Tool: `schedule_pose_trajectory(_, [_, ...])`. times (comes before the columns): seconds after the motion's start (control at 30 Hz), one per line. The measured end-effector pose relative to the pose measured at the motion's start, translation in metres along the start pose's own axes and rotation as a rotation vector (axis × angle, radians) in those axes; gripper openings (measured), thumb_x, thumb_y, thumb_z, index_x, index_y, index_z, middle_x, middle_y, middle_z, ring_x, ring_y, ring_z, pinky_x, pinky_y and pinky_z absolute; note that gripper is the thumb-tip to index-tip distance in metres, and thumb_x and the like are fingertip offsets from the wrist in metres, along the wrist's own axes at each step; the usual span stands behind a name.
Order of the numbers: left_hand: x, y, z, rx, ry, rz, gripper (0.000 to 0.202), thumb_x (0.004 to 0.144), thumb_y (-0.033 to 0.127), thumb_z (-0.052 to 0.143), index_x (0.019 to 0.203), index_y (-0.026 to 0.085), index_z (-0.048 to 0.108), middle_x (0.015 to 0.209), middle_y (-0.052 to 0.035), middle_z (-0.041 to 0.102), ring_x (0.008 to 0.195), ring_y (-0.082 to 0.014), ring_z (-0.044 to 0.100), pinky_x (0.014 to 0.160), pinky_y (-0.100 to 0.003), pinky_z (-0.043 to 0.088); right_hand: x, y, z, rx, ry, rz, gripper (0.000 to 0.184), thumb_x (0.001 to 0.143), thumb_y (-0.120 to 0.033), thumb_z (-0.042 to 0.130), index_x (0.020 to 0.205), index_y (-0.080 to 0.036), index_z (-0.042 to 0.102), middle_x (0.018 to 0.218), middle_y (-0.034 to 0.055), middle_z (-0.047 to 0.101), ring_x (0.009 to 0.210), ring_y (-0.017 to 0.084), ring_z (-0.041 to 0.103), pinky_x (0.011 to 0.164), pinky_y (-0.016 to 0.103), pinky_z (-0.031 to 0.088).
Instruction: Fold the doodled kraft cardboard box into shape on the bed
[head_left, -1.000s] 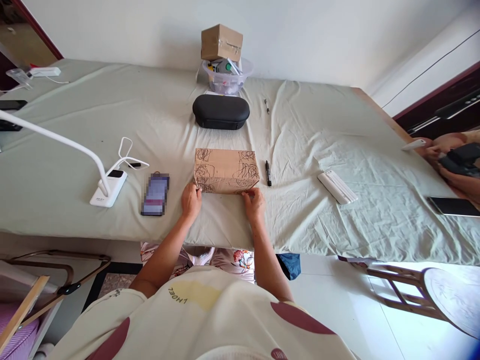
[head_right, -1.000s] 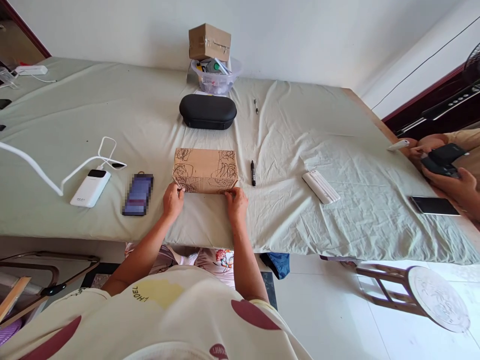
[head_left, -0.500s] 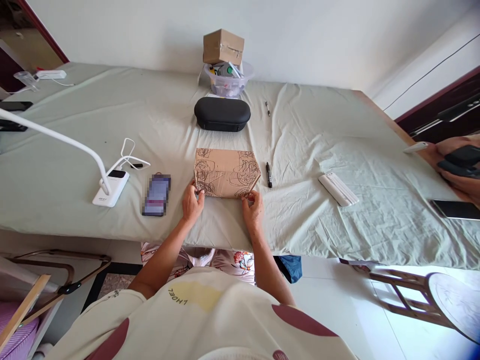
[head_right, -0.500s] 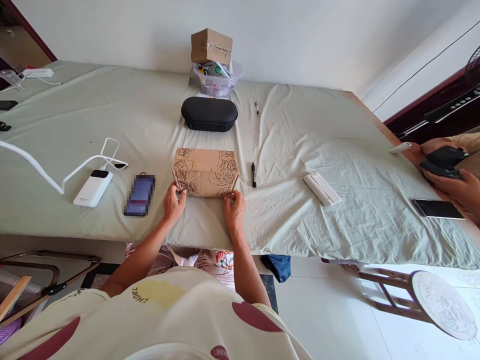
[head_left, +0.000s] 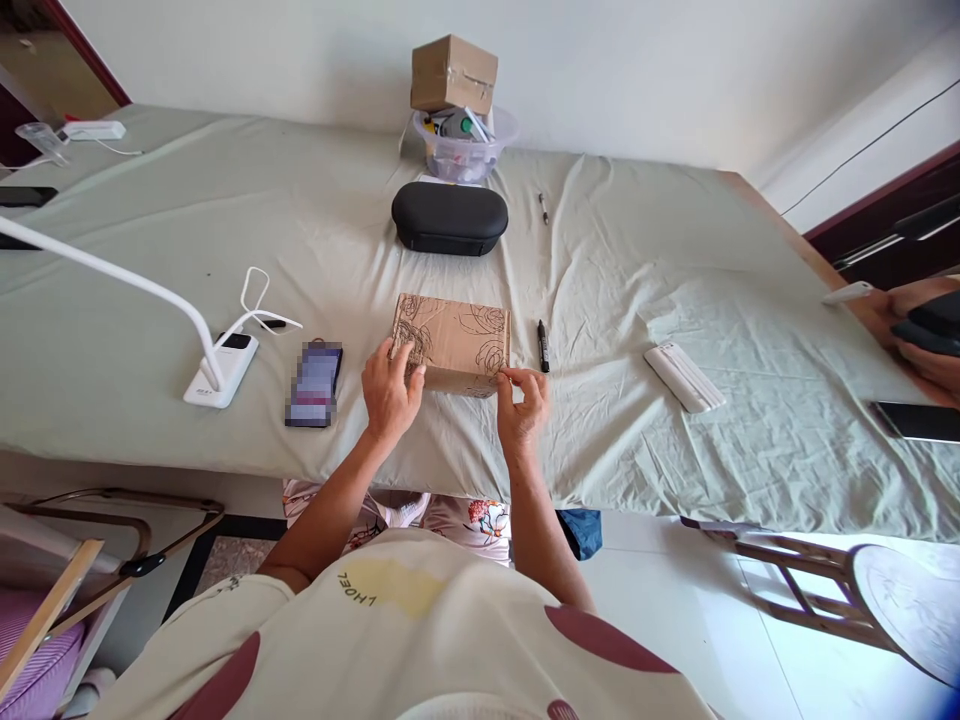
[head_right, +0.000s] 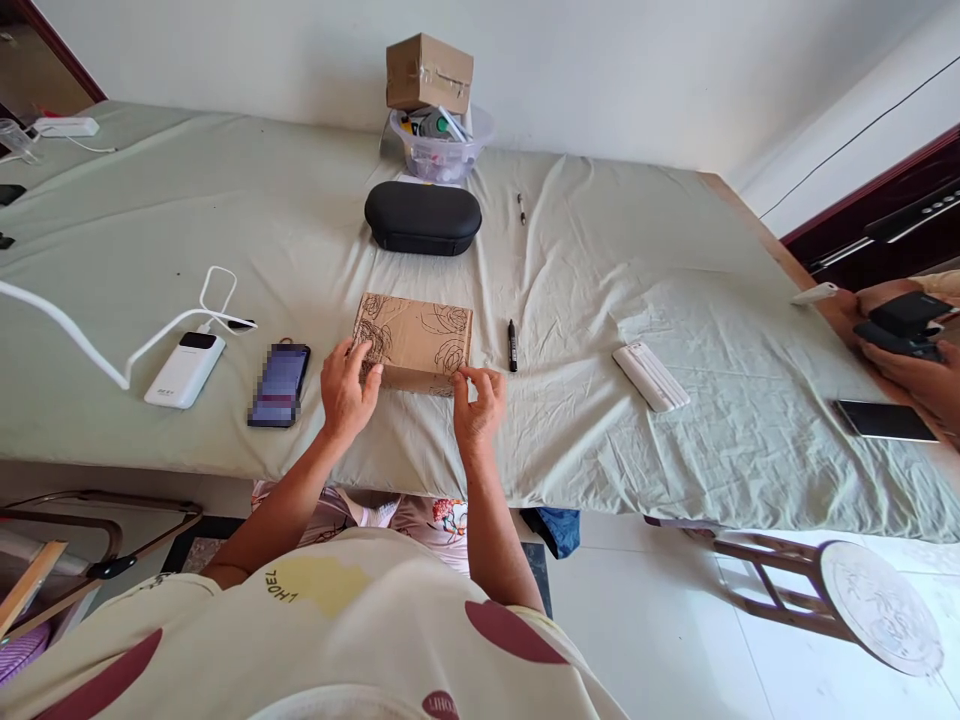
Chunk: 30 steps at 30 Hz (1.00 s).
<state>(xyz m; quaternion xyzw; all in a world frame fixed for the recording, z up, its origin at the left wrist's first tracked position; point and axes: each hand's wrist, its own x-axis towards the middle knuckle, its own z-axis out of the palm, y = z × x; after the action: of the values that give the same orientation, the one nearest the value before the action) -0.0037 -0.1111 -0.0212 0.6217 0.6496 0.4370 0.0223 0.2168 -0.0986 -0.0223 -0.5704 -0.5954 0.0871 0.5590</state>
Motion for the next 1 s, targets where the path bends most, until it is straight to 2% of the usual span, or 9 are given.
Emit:
schedule_pose_trajectory(0.13, [-0.002, 0.007, 0.004, 0.097, -0.071, -0.004, 0.048, 0.098, 0.024, 0.067, 0.145, 0.023, 0.065, 0.174, -0.0227, 0.035, 0.163, -0.0471, 0.031, 0.127, -0.072, 0.03, 0.004, 0.002, 0.009, -0.103, 0.048, -0.066, 0.022, 0.1, -0.039, 0.062, 0.094, -0.022, 0.075, 0.105, 0.008, 0.073, 0.102, 0.023, 0.067, 0.097, 0.044, 0.054])
schedule_pose_trajectory(0.23, [-0.009, 0.014, 0.009, 0.144, -0.113, 0.027, 0.06, 0.094, 0.013, 0.068, 0.152, 0.03, 0.061, 0.178, -0.0197, 0.029, 0.167, -0.0468, 0.02, 0.127, -0.078, 0.021, -0.001, -0.003, 0.018, -0.224, 0.079, -0.14, 0.023, 0.104, -0.033, 0.057, 0.1, -0.025, 0.078, 0.121, 0.0096, 0.073, 0.12, 0.025, 0.066, 0.107, 0.047, 0.05])
schedule_pose_trajectory(0.37, [-0.02, 0.025, 0.019, 0.226, -0.185, 0.105, 0.055, 0.1, 0.017, 0.064, 0.152, 0.036, 0.061, 0.174, -0.0163, 0.04, 0.167, -0.0424, 0.024, 0.128, -0.077, 0.023, -0.024, -0.022, 0.035, -0.368, -0.091, -0.255, 0.035, 0.105, -0.027, 0.05, 0.128, -0.03, 0.076, 0.154, 0.0092, 0.061, 0.155, 0.029, 0.044, 0.128, 0.056, 0.031])
schedule_pose_trajectory(0.43, [-0.024, 0.026, 0.022, 0.252, -0.205, 0.109, 0.05, 0.103, 0.023, 0.062, 0.152, 0.034, 0.062, 0.171, -0.0175, 0.045, 0.165, -0.0431, 0.03, 0.128, -0.077, 0.022, -0.037, -0.027, 0.044, -0.421, -0.183, -0.303, 0.048, 0.104, -0.03, 0.051, 0.152, -0.028, 0.061, 0.16, 0.0114, 0.057, 0.158, 0.031, 0.04, 0.134, 0.061, 0.017])
schedule_pose_trajectory(0.5, [-0.024, 0.024, 0.021, 0.254, -0.229, 0.124, 0.05, 0.103, 0.026, 0.062, 0.152, 0.035, 0.062, 0.17, -0.0166, 0.047, 0.163, -0.0432, 0.035, 0.129, -0.077, 0.021, -0.044, -0.024, 0.048, -0.439, -0.16, -0.371, 0.05, 0.105, -0.028, 0.049, 0.155, -0.027, 0.059, 0.158, 0.0111, 0.06, 0.157, 0.029, 0.043, 0.136, 0.059, 0.013])
schedule_pose_trajectory(0.63, [-0.019, 0.017, 0.013, 0.241, -0.27, 0.171, 0.055, 0.102, 0.024, 0.063, 0.154, 0.041, 0.059, 0.17, -0.0115, 0.049, 0.162, -0.0406, 0.038, 0.13, -0.074, 0.023, -0.041, -0.001, 0.042, -0.4, -0.152, -0.425, 0.046, 0.106, -0.025, 0.049, 0.149, -0.032, 0.064, 0.157, 0.0072, 0.062, 0.156, 0.025, 0.046, 0.136, 0.055, 0.02])
schedule_pose_trajectory(0.8, [-0.018, 0.015, 0.009, 0.225, -0.272, 0.183, 0.063, 0.099, 0.016, 0.063, 0.156, 0.041, 0.057, 0.17, -0.0116, 0.049, 0.162, -0.041, 0.038, 0.129, -0.074, 0.023, -0.027, 0.03, 0.021, -0.234, -0.129, -0.35, 0.042, 0.106, -0.023, 0.048, 0.141, -0.03, 0.07, 0.156, 0.0096, 0.062, 0.157, 0.027, 0.046, 0.129, 0.057, 0.042])
schedule_pose_trajectory(0.9, [-0.02, 0.015, 0.011, 0.202, -0.279, 0.181, 0.067, 0.095, 0.013, 0.066, 0.156, 0.039, 0.057, 0.171, -0.0129, 0.047, 0.164, -0.042, 0.034, 0.13, -0.075, 0.019, -0.021, 0.035, 0.011, -0.106, -0.16, -0.328, 0.043, 0.107, -0.024, 0.046, 0.146, -0.028, 0.065, 0.155, 0.0125, 0.061, 0.149, 0.025, 0.057, 0.123, 0.055, 0.052])
schedule_pose_trajectory(1.0, [-0.019, 0.016, 0.014, 0.175, -0.282, 0.17, 0.068, 0.094, 0.02, 0.071, 0.159, 0.035, 0.054, 0.177, -0.015, 0.036, 0.167, -0.0438, 0.023, 0.131, -0.077, 0.014, -0.021, 0.025, 0.008, -0.057, -0.15, -0.303, 0.042, 0.107, -0.024, 0.048, 0.147, -0.025, 0.062, 0.152, 0.0145, 0.063, 0.145, 0.026, 0.061, 0.122, 0.056, 0.053])
